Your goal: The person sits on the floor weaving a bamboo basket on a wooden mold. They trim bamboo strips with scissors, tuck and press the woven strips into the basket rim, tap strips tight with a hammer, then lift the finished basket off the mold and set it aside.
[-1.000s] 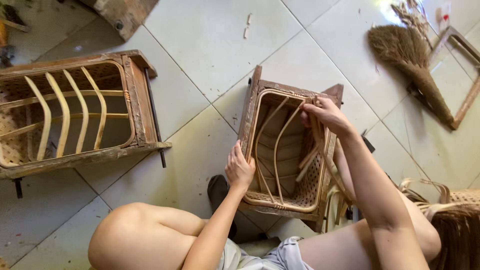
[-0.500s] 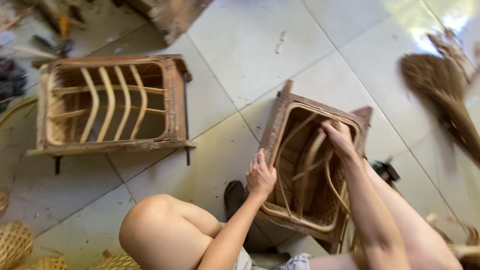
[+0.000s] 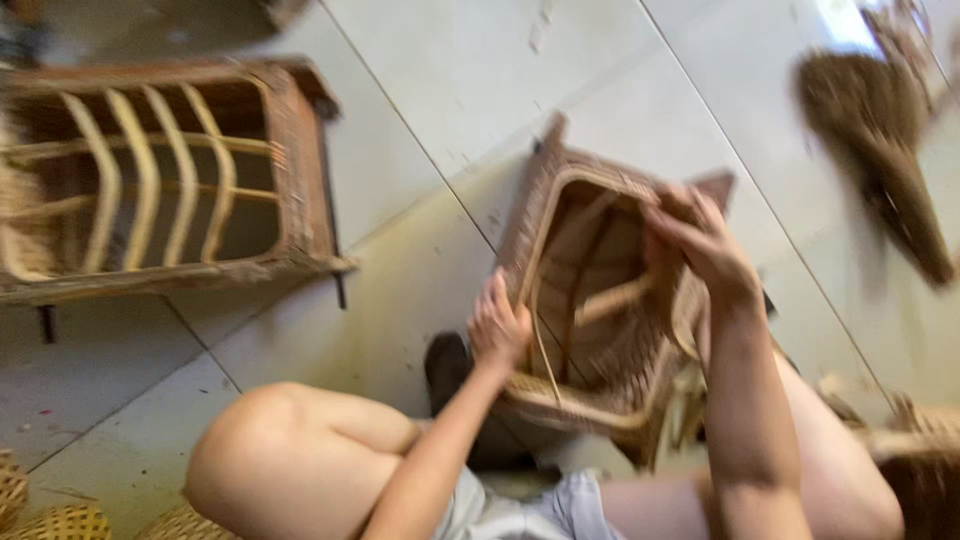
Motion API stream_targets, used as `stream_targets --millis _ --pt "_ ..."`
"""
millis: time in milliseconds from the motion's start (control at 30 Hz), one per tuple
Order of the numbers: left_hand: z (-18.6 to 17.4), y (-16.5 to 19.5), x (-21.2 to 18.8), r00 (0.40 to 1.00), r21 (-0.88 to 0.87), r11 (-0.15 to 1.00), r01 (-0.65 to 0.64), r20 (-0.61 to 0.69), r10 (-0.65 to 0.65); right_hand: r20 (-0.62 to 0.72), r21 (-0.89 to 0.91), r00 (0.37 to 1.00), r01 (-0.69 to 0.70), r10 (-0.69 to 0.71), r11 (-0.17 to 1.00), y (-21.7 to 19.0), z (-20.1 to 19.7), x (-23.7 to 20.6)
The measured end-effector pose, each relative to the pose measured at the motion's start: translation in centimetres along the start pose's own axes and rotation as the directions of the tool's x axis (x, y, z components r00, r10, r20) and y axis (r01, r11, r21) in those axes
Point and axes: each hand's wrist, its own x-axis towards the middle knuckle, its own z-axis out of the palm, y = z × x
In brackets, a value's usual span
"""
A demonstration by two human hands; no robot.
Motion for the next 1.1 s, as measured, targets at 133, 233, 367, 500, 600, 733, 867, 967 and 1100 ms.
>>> stream_targets --millis 133,233,367,500,600,733,867,967,1100 --pt "0.1 0.1 -0.4 1.000 -0.037 0.999 -0.025 -0.011 0.025 -0.201 -0.304 0.974 -0.161 0.102 0.939 -1.3 3.4 1.9" --pt "0.0 0.1 -0.3 0.995 -0.068 0.996 -0.061 -0.077 0.056 -0.328 -0.217 0.938 -0.189 0.111 0.958 1.3 7.1 4.7" --pt "0.1 0.0 -0.1 0.992 -0.094 0.993 -0.074 -0.111 0.064 -0.515 -0.283 0.855 -0.228 0.053 0.932 4.1 8.9 6.9" --pt "0.3 -0.2 -0.2 0.992 -0.128 0.988 -0.082 -0.107 0.068 -0.488 -0.224 0.870 -0.210 0.077 0.952 4.1 8.6 7.1" --pt "0.4 -0.1 -0.4 0.995 -0.147 0.987 -0.057 -0.088 0.044 -0.341 -0.096 0.915 -0.262 0.216 0.960 2.5 7.0 6.4" --pt "-0.3 0.2 -0.1 0.995 -0.161 0.986 -0.050 -0.099 0.034 -0.081 0.106 0.990 -0.109 0.118 0.988 -3.3 4.8 3.1" --pt "-2.0 1.9 0.2 0.918 -0.104 0.942 -0.320 -0.281 0.281 0.010 -0.288 0.999 -0.031 0.035 0.957 -7.3 5.8 -1.1" --pt "-2.0 5.1 -0.3 0.923 -0.652 0.757 -0.033 0.270 0.273 0.037 -0.231 0.999 0.006 0.003 0.973 -8.3 9.4 -1.9" --pt "-2.0 8.6 -1.3 0.885 -0.847 0.527 -0.061 0.198 0.421 0.258 0.017 0.966 -0.006 0.001 1.000 -7.9 14.2 -2.1"
